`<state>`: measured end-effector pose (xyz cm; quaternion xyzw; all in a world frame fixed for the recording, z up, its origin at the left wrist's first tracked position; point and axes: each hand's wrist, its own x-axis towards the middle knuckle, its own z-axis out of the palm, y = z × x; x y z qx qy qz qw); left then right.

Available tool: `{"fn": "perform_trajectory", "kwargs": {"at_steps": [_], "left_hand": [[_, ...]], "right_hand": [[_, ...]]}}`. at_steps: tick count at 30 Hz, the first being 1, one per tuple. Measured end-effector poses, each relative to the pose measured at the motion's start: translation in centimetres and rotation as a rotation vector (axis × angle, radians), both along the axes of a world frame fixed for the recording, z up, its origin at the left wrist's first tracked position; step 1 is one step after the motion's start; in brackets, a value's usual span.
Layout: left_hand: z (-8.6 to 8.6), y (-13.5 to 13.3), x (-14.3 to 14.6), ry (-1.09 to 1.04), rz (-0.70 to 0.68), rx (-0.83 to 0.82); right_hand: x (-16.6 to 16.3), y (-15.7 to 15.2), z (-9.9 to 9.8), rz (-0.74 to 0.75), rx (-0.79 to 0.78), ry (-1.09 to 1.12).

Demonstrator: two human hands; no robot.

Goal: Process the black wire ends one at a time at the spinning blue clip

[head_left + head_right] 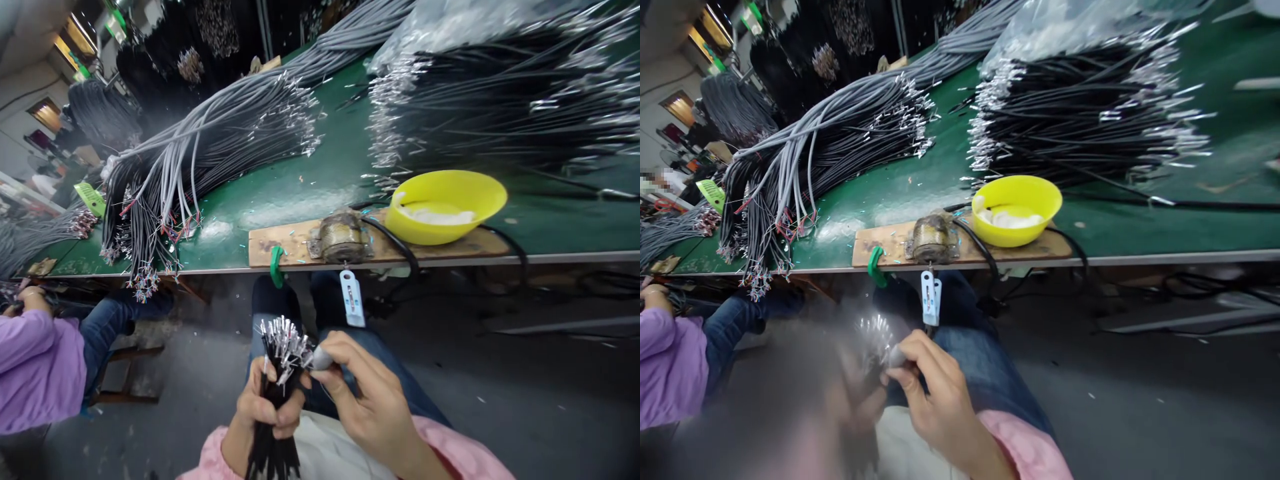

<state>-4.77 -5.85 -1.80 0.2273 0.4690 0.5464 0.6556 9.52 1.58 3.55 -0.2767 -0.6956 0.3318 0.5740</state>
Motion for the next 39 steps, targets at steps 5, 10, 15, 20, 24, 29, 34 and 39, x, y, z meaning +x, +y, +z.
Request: {"fn": "perform_trajectory", "kwargs": {"at_steps": [5,10,15,20,24,29,34,39], "left_hand": [[-1.1,0.2,0.4,-0.071,-0.060,-0.023],[-0.6,0.5,0.5,-0.083,-0.026,-0.057],[-0.2,1.7,1.2,-0.059,0.042,-0.065],[0.7,3.0,2.5,0.027,0.220,-0.020],[1.7,3.1,3.6,0.350,0.330,0.025],[2.4,3.0,4.0,0.462,0.258,0.058],[2.3,2.8,3.8,0.305,0.242,0.013],[1.1,2.6,3.8,0.124,0.208,0.018]], "right_hand": [[0.5,-0.3,-1.0,-0.076,-0.060,-0.005],[0.9,-0.9,-2.3,-0.101,-0.236,0.053],[1.4,-0.7,-2.8,-0.076,-0.401,0.119],[2.1,0.2,-3.2,-0.029,-0.580,0.143],[2.2,0.7,-3.5,0.044,-0.663,0.139],[1.9,0.7,-2.8,-0.027,-0.532,0.049],[2.4,0.9,-2.5,0.002,-0.419,0.052],[2.6,0.7,-3.0,0.020,-0.406,0.055]]}}
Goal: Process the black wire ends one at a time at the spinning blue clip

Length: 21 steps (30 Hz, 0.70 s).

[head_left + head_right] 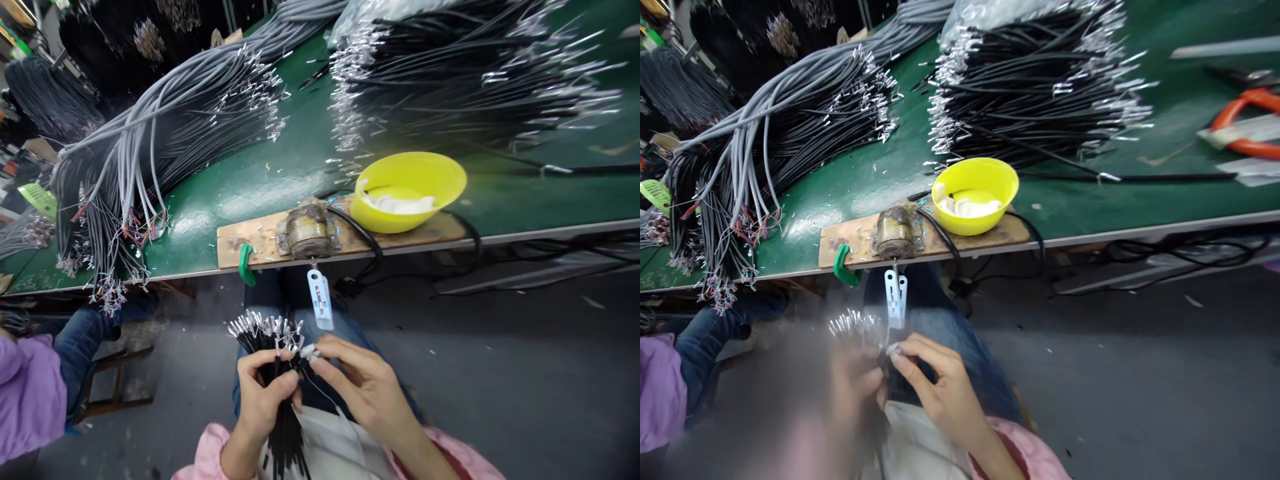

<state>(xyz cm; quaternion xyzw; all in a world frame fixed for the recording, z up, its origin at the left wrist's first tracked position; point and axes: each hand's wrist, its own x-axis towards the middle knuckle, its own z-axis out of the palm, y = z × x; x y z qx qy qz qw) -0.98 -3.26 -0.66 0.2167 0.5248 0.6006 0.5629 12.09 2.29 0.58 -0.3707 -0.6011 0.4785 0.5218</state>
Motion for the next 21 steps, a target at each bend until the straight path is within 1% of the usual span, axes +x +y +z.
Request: {"fn": "perform_trajectory", "kwargs": {"at_steps": [3,6,9,14,19,21], "left_hand": [[0.0,0.0,0.1,0.032,0.006,-0.028],[0.5,0.1,0.2,0.165,0.031,-0.066],[1.0,0.2,0.2,0.311,0.048,-0.050],[1.7,0.4,0.3,0.470,0.067,-0.051],[3.4,1.0,0.2,0.613,-0.004,-0.085],[3.8,1.2,0.1,0.608,-0.045,-0.104]], "right_hand": [[-0.1,-0.2,-0.1,-0.015,-0.006,0.004],[-0.3,-0.4,-0.1,-0.037,-0.004,-0.011],[-0.5,-0.5,-0.1,-0.070,0.005,-0.043],[-0.6,-0.6,-0.3,-0.099,-0.005,-0.089],[-0.4,-0.4,-0.6,-0.085,0.040,-0.134],[-0.3,-0.4,-0.7,-0.074,0.066,-0.154]]}}
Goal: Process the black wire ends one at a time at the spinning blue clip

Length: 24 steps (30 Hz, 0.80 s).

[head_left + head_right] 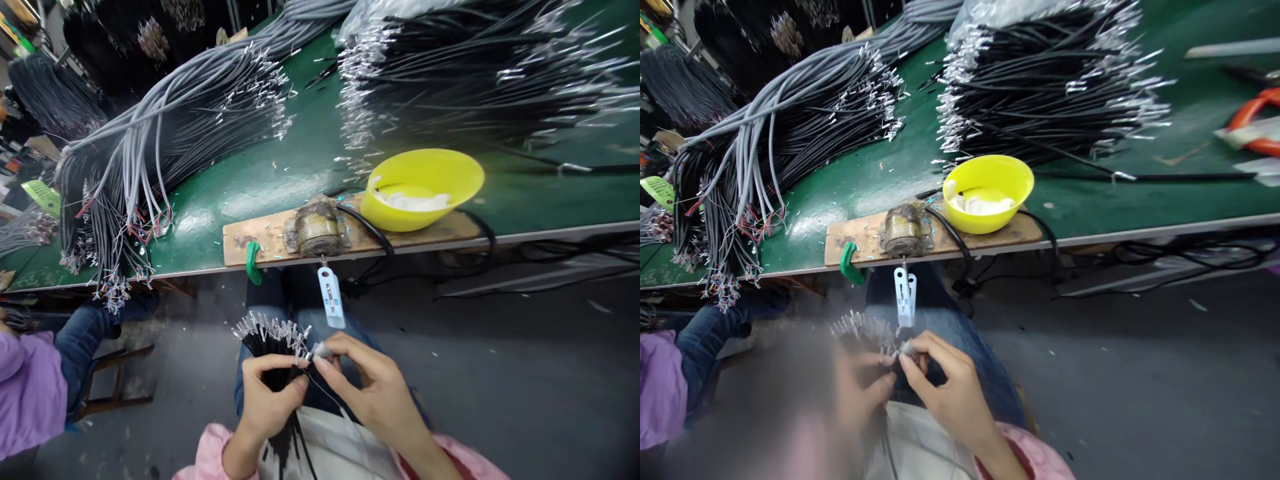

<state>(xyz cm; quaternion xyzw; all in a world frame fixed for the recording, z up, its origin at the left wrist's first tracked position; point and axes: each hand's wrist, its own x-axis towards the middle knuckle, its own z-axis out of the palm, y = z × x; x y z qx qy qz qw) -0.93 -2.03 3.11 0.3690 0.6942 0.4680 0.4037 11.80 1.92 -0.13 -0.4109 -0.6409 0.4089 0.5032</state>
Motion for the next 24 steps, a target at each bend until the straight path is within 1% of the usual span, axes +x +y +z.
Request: {"fn": "perform_trajectory", "kwargs": {"at_steps": [3,7,10,13,18,21,24], "left_hand": [[-0.1,0.1,-0.2,-0.071,-0.023,-0.038],[-0.6,0.2,-0.2,-0.257,0.058,-0.153],[-0.5,0.4,-0.2,-0.367,0.088,-0.207],[-0.2,0.5,-0.2,-0.399,0.093,-0.227],[0.2,0.8,-0.2,-0.446,0.102,-0.246],[0.5,1.0,-0.1,-0.435,0.100,-0.247],[0.6,1.0,0.0,-0.410,0.129,-0.234]], "right_hand": [[0.1,0.0,0.0,0.026,0.043,-0.046],[0.3,0.1,0.2,0.066,0.095,-0.090],[0.4,0.2,0.3,0.117,0.122,-0.108],[0.6,0.3,0.2,0.147,0.138,-0.119],[0.5,0.4,0.1,0.143,0.155,-0.095],[0.4,0.3,0.0,0.134,0.158,-0.081],[0.2,0.2,-0.1,0.116,0.166,-0.063]]}}
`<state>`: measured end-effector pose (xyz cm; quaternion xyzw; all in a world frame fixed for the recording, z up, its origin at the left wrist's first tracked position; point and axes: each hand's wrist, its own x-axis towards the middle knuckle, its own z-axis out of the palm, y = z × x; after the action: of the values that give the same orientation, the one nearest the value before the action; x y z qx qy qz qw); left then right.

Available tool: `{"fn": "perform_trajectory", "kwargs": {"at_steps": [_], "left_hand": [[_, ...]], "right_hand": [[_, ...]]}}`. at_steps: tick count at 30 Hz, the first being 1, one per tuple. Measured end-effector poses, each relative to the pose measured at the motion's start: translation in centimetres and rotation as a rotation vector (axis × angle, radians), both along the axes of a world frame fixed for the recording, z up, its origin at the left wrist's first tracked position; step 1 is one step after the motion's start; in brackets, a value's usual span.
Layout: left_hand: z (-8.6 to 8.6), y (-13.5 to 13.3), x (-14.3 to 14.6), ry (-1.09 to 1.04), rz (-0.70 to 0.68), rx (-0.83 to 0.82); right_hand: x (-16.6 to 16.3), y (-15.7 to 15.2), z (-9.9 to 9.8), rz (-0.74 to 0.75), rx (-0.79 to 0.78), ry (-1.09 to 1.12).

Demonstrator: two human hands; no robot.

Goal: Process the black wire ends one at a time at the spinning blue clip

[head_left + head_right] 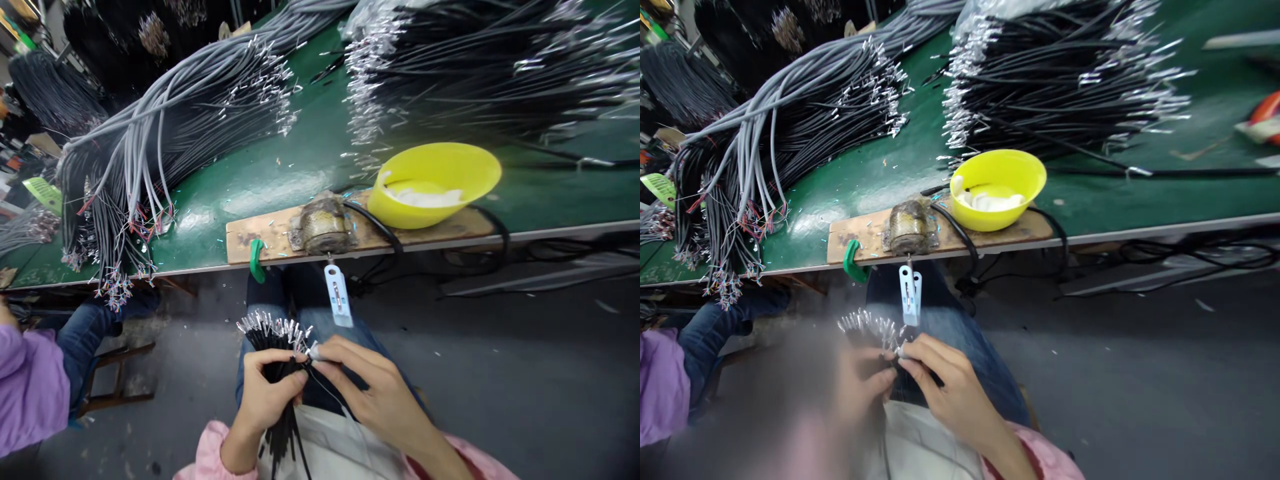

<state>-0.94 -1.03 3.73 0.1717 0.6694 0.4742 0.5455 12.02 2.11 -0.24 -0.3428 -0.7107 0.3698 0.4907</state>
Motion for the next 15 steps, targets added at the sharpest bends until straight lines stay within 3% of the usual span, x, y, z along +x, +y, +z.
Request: {"fn": "perform_trajectory", "kwargs": {"at_steps": [9,15], "left_hand": [[-1.7,-0.8,-0.2,-0.009,0.028,0.081],[-3.0,-1.7,-0.2,0.011,0.037,0.153]], "right_hand": [[-0.5,-0.4,-0.3,-0.031,0.021,0.069],[-0.5,-0.8,-0.5,-0.131,-0.063,0.066]]}}
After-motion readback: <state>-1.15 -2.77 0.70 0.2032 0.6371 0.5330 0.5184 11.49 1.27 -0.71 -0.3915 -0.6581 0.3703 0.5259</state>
